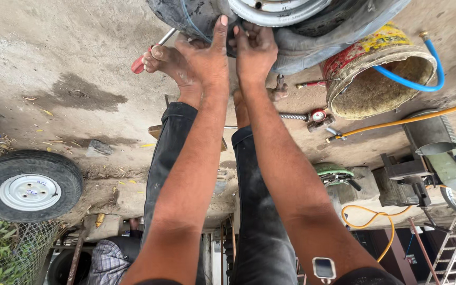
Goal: The person sits on the ground with a small pneumatic tire, presses on the tire, works the valve area, and pulls the inner tube out of the tire casing. They then handle the tube, cut or trim a section of it with a blade, and hold the tube up against the tire.
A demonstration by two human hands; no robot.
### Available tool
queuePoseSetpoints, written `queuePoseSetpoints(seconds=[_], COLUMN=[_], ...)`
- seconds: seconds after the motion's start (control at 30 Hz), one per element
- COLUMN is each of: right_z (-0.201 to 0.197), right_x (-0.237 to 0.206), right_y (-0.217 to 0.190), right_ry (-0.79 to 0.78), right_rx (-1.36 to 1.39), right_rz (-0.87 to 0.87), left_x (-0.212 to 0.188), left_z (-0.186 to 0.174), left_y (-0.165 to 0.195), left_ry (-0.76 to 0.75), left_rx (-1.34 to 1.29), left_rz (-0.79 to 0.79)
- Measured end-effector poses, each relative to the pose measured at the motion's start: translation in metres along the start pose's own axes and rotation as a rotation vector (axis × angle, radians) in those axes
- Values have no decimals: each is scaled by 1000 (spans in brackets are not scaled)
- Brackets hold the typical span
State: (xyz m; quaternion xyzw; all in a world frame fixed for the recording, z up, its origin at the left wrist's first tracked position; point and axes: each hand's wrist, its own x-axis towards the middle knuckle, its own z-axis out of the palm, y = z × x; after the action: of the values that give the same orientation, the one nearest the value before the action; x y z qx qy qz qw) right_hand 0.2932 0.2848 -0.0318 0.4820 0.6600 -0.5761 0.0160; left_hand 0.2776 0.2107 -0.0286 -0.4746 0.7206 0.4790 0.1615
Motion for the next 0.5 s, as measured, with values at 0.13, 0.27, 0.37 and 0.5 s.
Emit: queuePoseSetpoints(seconds=[0.13, 0.27, 0.37, 0.5], right_z=[-1, 7, 11, 2], right_x=[11, 5, -5, -7], right_y=[4, -1, -5, -9], right_ry=[-29, 13, 140, 138], right_rx=[-87, 50, 239, -21], right_rz=[-26, 63, 66, 30], left_x=[7, 18, 9, -2], left_z=[-9, -9, -6, -4], left_y=[14, 5, -14, -28], left_ry=[-195, -222, -26, 92], left_rx=[31, 59, 448, 229], left_rz=[229, -211, 361, 650])
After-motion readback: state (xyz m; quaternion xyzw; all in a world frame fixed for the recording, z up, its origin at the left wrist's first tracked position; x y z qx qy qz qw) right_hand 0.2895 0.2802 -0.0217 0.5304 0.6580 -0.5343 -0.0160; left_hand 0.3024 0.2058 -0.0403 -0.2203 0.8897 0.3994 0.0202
